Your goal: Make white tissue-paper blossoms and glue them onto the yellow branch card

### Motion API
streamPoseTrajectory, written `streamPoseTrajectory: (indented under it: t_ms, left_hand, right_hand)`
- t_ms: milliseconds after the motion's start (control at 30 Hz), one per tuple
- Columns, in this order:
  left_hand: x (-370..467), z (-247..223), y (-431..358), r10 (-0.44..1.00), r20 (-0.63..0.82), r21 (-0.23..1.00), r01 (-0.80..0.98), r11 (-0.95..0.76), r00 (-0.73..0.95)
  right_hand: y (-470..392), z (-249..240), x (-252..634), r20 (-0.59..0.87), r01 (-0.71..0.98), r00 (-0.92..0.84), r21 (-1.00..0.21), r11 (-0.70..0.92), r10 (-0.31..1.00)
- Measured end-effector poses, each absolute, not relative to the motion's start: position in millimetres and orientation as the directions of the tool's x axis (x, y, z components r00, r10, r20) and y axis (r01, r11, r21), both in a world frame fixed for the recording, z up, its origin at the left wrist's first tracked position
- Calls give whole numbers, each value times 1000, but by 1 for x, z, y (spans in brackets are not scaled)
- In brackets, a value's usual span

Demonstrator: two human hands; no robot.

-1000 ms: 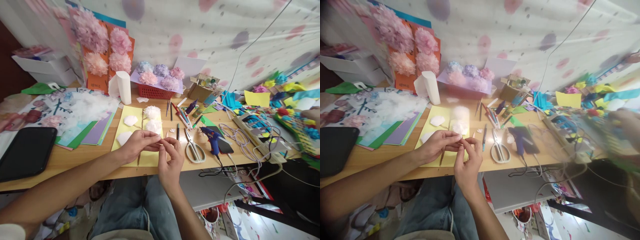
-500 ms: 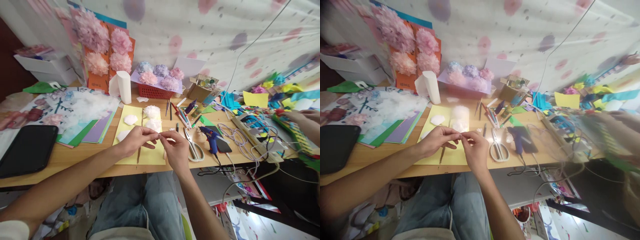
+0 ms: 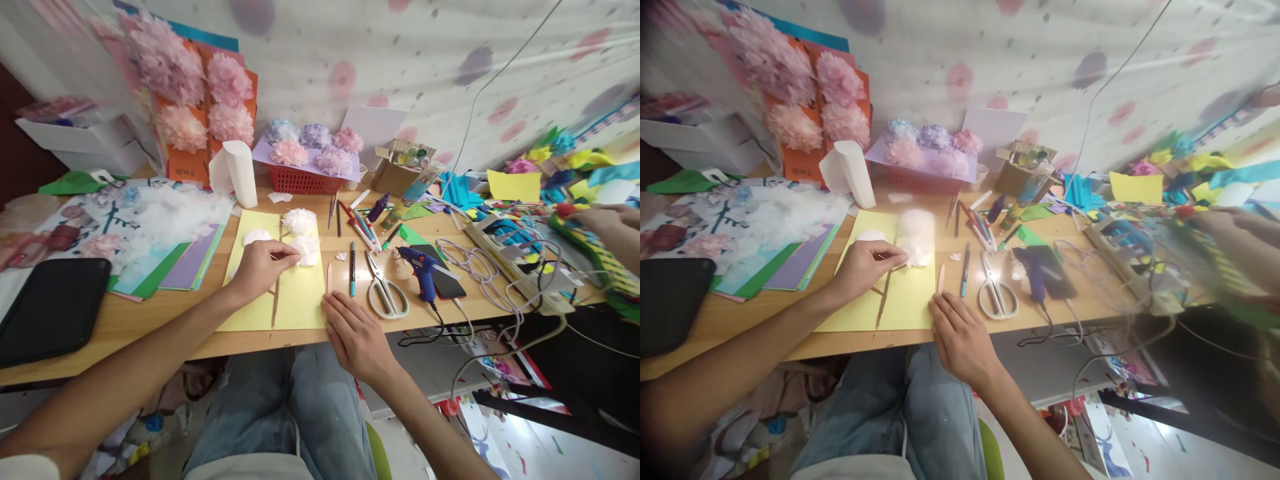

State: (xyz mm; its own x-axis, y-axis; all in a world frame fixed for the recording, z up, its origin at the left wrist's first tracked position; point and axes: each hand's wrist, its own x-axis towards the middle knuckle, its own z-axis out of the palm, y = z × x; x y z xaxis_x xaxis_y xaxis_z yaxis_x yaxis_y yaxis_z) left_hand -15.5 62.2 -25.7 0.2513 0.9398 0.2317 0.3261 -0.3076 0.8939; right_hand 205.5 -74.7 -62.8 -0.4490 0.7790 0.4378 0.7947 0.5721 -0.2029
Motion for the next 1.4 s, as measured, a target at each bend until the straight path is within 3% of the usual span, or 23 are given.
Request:
streamPoseTrajectory:
  t_ms: [200, 333, 500, 600, 700, 833, 1033, 1400]
  left_hand:
    - [7, -34, 49, 912, 203, 853, 394, -343, 355]
    - [7, -33, 50, 932, 161, 832, 463, -305, 325]
    - [-4, -28, 57, 959, 86, 901, 390, -191, 272]
    - [-8, -27, 61, 968, 68, 904, 395, -162, 242]
    - [-8, -26, 64, 972, 60, 889, 430, -155, 227]
    - [-3, -23, 66, 966, 107, 813, 538, -221, 236]
    - [1, -27, 67, 966, 168, 683, 684, -256, 194]
    - [-2, -35, 67, 957, 207, 695, 659, -289, 202]
  right_hand:
    - [-94, -73, 228, 501, 718, -533, -159, 678, 682]
    - [-103, -76, 236, 574, 634, -475, -303, 712, 667]
    - [-96, -57, 218, 762, 662, 29, -500, 559, 646]
    - [-79, -44, 205, 723, 610, 296, -646, 459, 625]
    - [-64, -40, 195, 641, 510, 418, -752, 417, 644]
    - [-50, -40, 183, 579, 471, 407, -796, 381, 706]
    - [-37, -41, 172, 637, 558, 317, -724, 405, 703]
    - [-24, -42, 165, 652, 590, 238, -686, 427, 720]
